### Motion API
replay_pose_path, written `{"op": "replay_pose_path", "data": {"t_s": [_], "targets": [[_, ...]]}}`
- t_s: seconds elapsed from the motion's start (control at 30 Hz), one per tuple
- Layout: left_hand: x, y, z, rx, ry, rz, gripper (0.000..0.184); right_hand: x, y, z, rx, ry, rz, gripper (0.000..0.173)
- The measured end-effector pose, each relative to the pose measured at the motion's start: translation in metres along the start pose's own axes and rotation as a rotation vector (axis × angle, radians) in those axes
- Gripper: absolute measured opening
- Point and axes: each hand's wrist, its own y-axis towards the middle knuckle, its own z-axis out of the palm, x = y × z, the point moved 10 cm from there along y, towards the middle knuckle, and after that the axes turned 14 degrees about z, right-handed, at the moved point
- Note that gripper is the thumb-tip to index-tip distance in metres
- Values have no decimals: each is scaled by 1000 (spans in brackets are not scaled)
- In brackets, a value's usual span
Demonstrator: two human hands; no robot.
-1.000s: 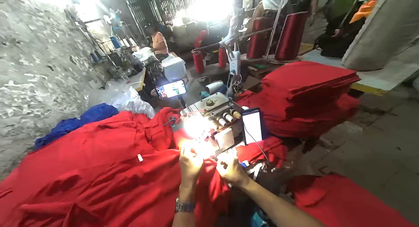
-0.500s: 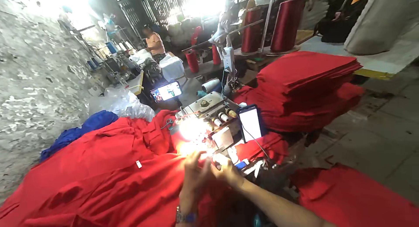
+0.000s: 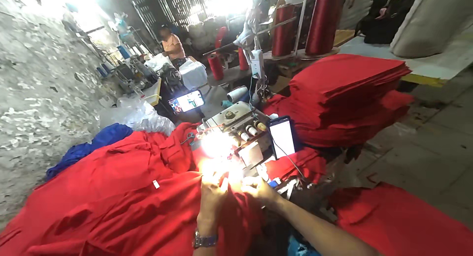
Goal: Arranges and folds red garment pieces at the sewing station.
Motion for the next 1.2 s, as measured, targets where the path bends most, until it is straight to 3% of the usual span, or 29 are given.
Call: {"op": "replay_pose_path", "data": {"t_s": [0.2, 0.37, 0.47, 0.53, 0.6, 0.7, 0.8, 0.9, 1.0, 1.07, 1.13, 1.2], "targets": [[-12, 2, 8, 25, 122, 29, 23, 12, -8, -14, -92, -8, -52, 21], [-13, -1, 6, 140, 93, -4, 34, 11, -5, 1, 84, -77, 128, 16], [-45, -13, 4, 41, 201, 54, 34, 6, -33, 14, 185, -284, 191, 19], [-65, -35, 9, -112, 54, 44, 32, -3, -64, 19, 209, -360, 194, 19], [-69, -78, 32, -208, -245, -170, 38, -23, -98, 26, 241, -423, 174, 16], [-71, -166, 90, -124, -802, -744, 44, -60, -140, 29, 313, -548, 259, 20], [-87, -228, 112, 13, -1008, -901, 36, -82, -158, 15, 249, -540, 254, 25], [-84, -224, 66, -126, -799, -730, 20, -68, -167, 1, 132, -441, 133, 35], [-124, -169, -31, -373, -351, -167, 14, -31, -183, -4, 64, -236, 68, 52], [-170, -149, -62, -421, -97, 146, 16, -20, -191, -1, 121, -20, 171, 67], [-191, -155, -38, -339, -14, 316, 9, -35, -193, -3, 132, 85, 322, 62], [-185, -173, 6, -224, -28, 360, 7, -59, -195, -8, 116, 109, 429, 33]]}}
